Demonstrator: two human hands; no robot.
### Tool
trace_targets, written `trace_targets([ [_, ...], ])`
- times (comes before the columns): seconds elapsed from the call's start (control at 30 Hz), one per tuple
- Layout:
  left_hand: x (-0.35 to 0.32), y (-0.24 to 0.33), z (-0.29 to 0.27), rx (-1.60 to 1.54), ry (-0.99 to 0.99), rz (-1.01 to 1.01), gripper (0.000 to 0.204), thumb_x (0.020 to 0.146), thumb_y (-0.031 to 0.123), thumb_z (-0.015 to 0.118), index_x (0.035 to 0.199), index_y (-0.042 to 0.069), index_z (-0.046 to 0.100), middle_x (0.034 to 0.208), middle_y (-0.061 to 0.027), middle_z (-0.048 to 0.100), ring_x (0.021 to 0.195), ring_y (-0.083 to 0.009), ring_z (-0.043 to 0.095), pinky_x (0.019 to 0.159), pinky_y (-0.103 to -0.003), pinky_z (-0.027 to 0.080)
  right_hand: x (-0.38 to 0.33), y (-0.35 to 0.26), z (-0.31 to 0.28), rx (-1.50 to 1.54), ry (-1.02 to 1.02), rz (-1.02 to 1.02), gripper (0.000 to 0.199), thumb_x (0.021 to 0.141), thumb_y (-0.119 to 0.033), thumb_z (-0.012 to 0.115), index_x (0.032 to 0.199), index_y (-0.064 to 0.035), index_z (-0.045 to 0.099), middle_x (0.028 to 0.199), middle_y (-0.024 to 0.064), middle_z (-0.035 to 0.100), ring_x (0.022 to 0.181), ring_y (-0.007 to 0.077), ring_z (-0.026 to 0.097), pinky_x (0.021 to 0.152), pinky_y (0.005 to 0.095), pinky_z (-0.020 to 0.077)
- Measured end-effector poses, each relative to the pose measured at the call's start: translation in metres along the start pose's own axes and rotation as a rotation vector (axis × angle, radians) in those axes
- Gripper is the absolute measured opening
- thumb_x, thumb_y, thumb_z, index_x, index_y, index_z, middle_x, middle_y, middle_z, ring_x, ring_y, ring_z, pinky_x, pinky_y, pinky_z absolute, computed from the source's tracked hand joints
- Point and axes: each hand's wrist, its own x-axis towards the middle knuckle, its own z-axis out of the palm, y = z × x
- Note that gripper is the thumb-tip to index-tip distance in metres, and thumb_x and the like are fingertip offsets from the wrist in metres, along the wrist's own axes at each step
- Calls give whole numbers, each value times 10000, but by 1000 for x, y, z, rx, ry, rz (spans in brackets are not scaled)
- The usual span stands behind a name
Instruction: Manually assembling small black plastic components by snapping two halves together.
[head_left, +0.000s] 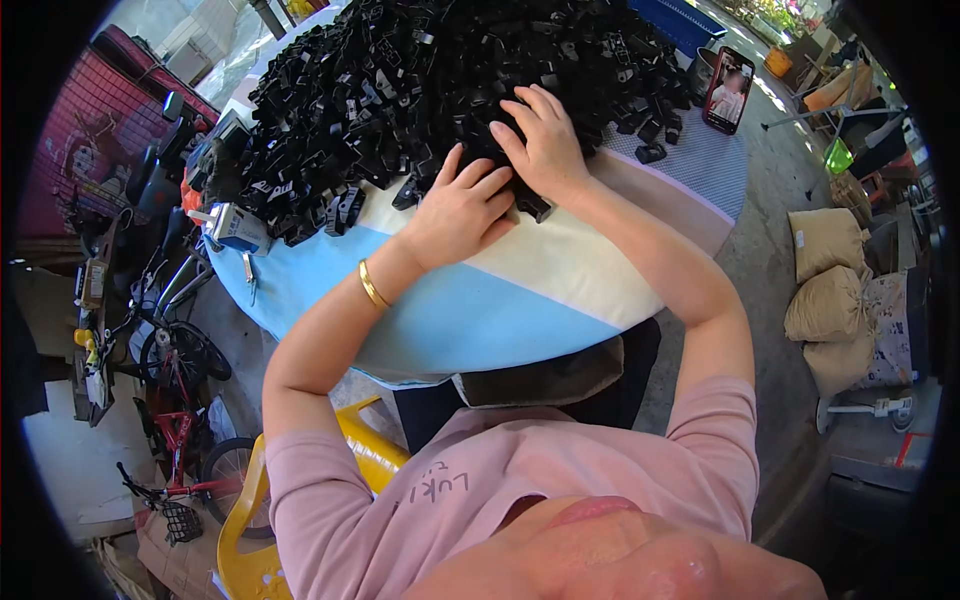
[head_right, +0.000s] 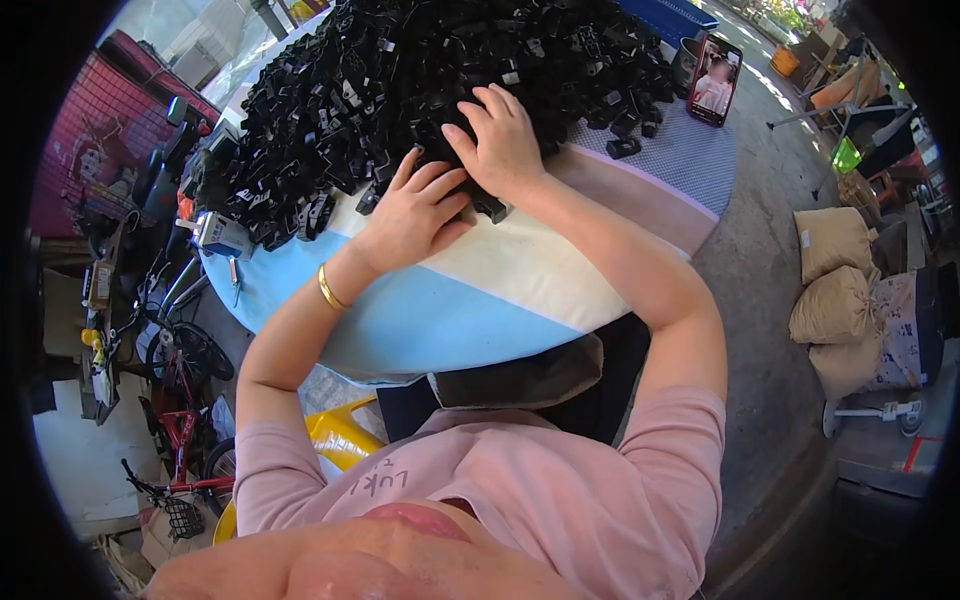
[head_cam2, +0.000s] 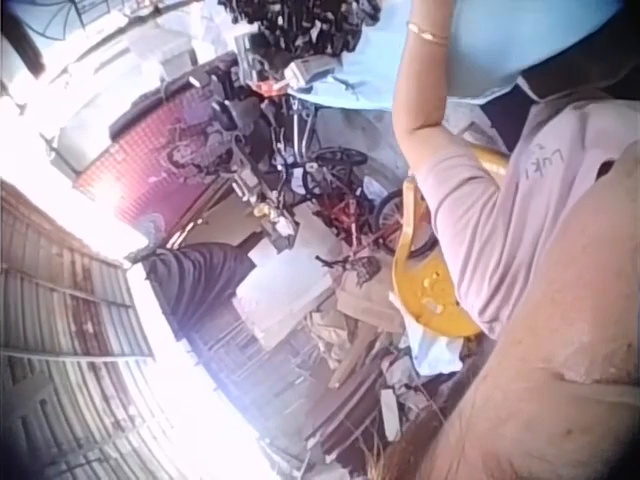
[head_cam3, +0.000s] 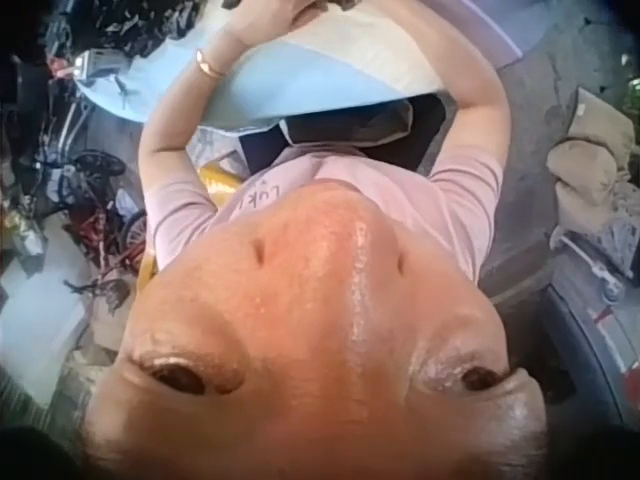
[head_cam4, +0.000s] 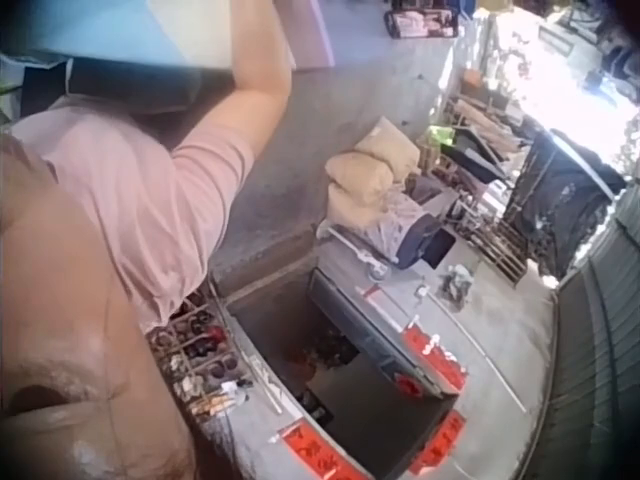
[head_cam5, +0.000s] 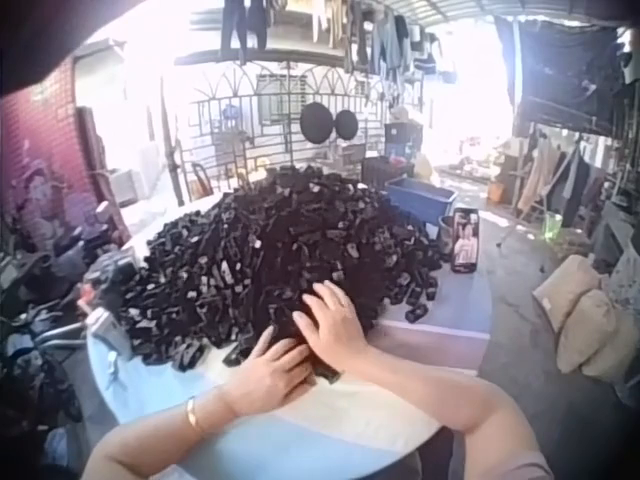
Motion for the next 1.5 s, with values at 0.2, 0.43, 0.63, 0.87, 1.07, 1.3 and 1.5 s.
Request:
trace_targets([
  [0.2,1,32,6,136,24,-205,260,739,214,645,945,67,585,1156,-138,474,1214,-313,375,1020,-570,241,81,85,-27,-178,321,-139,280,807,-275,619,1000,-72,636,1086,116,590,1006,320,530,862,395,410],
  [0.43,10,32,15,-91,92,-11,406,786,200,572,1179,107,530,1212,-101,470,1247,-300,357,1013,-585,238,74,176,-6,-172,24,323,633,767,-633,526,1127,-121,623,1272,136,493,1169,325,458,999,393,351],
  [0.63,8,22,24,-3,81,-57,375,806,184,532,1177,126,543,1082,-35,529,1071,-223,469,1008,-595,250,45,127,-5,-344,69,-30,398,766,-395,665,952,-43,659,1065,171,607,1090,343,510,946,407,397],
  [0.87,7,20,22,9,130,-89,193,767,192,604,945,123,578,1010,7,542,1037,-187,484,1012,-589,252,9,90,-10,-143,-5,45,377,858,-339,550,1165,-120,550,1156,112,570,1163,288,462,955,468,340],
  [1.07,4,17,14,-197,206,-173,240,698,163,697,904,95,594,1039,-30,566,1123,-263,468,1010,-572,259,-5,62,-25,-115,-39,78,369,888,-236,520,1226,-92,488,1195,134,543,1096,313,513,954,440,370],
  [1.3,5,12,-2,-401,487,-270,286,612,89,789,827,47,605,1123,-96,580,1138,-298,472,874,-359,453,-1,45,-43,-377,-161,38,351,841,-146,573,1187,-127,516,1048,60,630,1068,258,547,1007,481,302],
  [1.5,-6,1,-1,-1343,498,-697,168,778,80,708,838,11,567,990,-76,623,739,-66,550,683,-192,475,12,27,-52,-381,-94,-70,165,791,-117,636,953,-131,670,876,64,652,849,211,570,823,384,416],
])
